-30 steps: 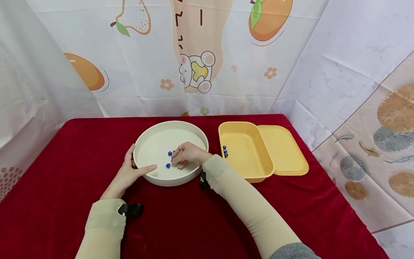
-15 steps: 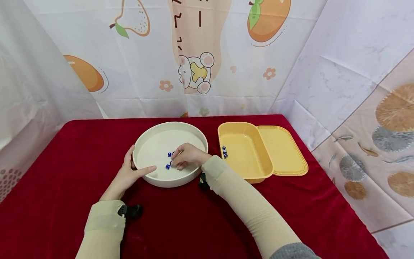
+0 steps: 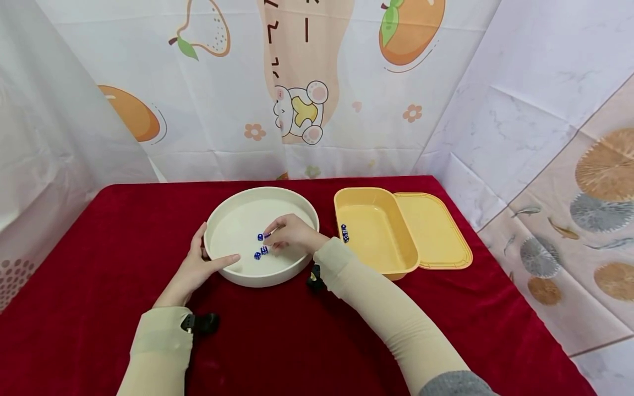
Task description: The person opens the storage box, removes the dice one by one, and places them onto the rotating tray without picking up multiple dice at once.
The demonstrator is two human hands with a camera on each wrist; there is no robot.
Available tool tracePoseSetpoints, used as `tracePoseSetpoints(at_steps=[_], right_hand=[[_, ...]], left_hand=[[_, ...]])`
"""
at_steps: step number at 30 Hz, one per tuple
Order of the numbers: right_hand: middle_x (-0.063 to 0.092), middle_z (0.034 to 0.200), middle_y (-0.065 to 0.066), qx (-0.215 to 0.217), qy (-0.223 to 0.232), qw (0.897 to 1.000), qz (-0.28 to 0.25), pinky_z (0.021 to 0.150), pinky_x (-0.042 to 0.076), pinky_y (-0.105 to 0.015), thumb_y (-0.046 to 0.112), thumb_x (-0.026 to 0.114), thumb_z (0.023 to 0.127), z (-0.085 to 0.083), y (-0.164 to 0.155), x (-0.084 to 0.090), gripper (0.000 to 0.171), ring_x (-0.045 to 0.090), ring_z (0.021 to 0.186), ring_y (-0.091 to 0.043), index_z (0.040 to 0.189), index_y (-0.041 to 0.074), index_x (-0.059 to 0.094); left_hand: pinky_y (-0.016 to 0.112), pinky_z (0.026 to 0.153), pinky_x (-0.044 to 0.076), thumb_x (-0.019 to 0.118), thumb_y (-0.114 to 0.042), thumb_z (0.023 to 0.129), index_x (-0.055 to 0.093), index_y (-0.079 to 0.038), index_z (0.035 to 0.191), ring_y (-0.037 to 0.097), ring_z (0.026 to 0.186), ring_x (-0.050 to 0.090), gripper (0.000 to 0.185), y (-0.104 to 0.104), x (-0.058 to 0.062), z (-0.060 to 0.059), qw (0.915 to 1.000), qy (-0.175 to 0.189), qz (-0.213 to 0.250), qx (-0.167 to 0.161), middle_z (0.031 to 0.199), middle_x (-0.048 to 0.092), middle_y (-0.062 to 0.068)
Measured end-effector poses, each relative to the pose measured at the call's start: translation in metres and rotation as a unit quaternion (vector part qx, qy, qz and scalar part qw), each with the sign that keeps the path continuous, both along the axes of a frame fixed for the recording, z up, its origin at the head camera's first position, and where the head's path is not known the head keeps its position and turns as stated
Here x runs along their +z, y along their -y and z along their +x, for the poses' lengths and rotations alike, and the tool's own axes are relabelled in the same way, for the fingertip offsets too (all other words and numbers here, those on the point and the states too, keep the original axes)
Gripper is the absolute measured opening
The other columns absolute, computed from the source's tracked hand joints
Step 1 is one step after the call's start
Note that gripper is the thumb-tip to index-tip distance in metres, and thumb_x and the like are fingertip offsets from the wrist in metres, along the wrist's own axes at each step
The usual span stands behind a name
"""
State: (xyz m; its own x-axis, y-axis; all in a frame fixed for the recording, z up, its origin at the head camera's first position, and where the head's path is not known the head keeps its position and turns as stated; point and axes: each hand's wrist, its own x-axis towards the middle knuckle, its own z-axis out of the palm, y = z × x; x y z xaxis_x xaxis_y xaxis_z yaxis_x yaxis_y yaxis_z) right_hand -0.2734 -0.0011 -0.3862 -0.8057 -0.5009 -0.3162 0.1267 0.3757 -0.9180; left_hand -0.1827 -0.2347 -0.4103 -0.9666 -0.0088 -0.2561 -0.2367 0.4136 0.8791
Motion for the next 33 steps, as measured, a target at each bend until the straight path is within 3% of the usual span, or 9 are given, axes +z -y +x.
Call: tracePoseSetpoints(at_steps=[7,17,23,27,33], right_hand=[[0.068,0.085,-0.006,-0.016,0.008,1.0,-0.005,0.07,0.058,-0.028,0.005,0.075,0.086,-0.001,-0.004,0.014,0.024,0.064,0.068,-0.015,0.109,-0.001,0.07],[0.068,0.094,-0.008,-0.029,0.018,0.998,-0.045,0.081,0.058,-0.032,0.003,0.069,0.091,-0.005,-0.019,0.03,0.037,0.065,0.073,-0.013,0.125,-0.008,0.061],[0.071,0.106,-0.016,-0.058,0.023,0.997,-0.051,0.08,0.059,-0.031,0.004,0.069,0.091,-0.009,-0.033,0.037,0.038,0.067,0.076,-0.015,0.127,-0.007,0.062],[0.071,0.105,-0.017,-0.076,0.019,0.995,-0.056,0.076,0.059,-0.029,0.003,0.068,0.091,-0.011,-0.045,0.039,0.038,0.066,0.073,-0.014,0.127,-0.009,0.061],[0.07,0.092,-0.01,-0.095,0.008,0.992,-0.078,0.071,0.058,-0.025,0.001,0.067,0.09,-0.015,-0.068,0.042,0.039,0.066,0.07,-0.013,0.126,-0.012,0.06]], left_hand=[[0.054,0.113,0.025,0.074,-0.044,0.086,-0.023,-0.028,0.156,0.033,0.14,0.027,0.121,-0.001,0.0,0.0,1.0,0.0,-0.001,0.002,0.155,0.026,0.025],[0.053,0.112,0.027,0.074,-0.044,0.086,-0.022,-0.028,0.156,0.033,0.138,0.031,0.12,-0.001,0.0,0.001,1.0,-0.003,0.003,0.005,0.146,0.034,0.025],[0.052,0.113,0.027,0.074,-0.044,0.086,-0.022,-0.029,0.156,0.032,0.137,0.033,0.12,-0.001,-0.001,0.001,1.0,-0.004,0.007,0.004,0.14,0.039,0.025],[0.053,0.113,0.025,0.074,-0.043,0.087,-0.022,-0.028,0.156,0.032,0.137,0.034,0.12,-0.001,-0.002,0.001,1.0,-0.004,0.007,0.004,0.137,0.042,0.025],[0.055,0.114,0.025,0.075,-0.044,0.086,-0.023,-0.029,0.155,0.033,0.139,0.029,0.121,0.0,-0.002,0.001,1.0,-0.002,0.006,0.004,0.146,0.034,0.025]])
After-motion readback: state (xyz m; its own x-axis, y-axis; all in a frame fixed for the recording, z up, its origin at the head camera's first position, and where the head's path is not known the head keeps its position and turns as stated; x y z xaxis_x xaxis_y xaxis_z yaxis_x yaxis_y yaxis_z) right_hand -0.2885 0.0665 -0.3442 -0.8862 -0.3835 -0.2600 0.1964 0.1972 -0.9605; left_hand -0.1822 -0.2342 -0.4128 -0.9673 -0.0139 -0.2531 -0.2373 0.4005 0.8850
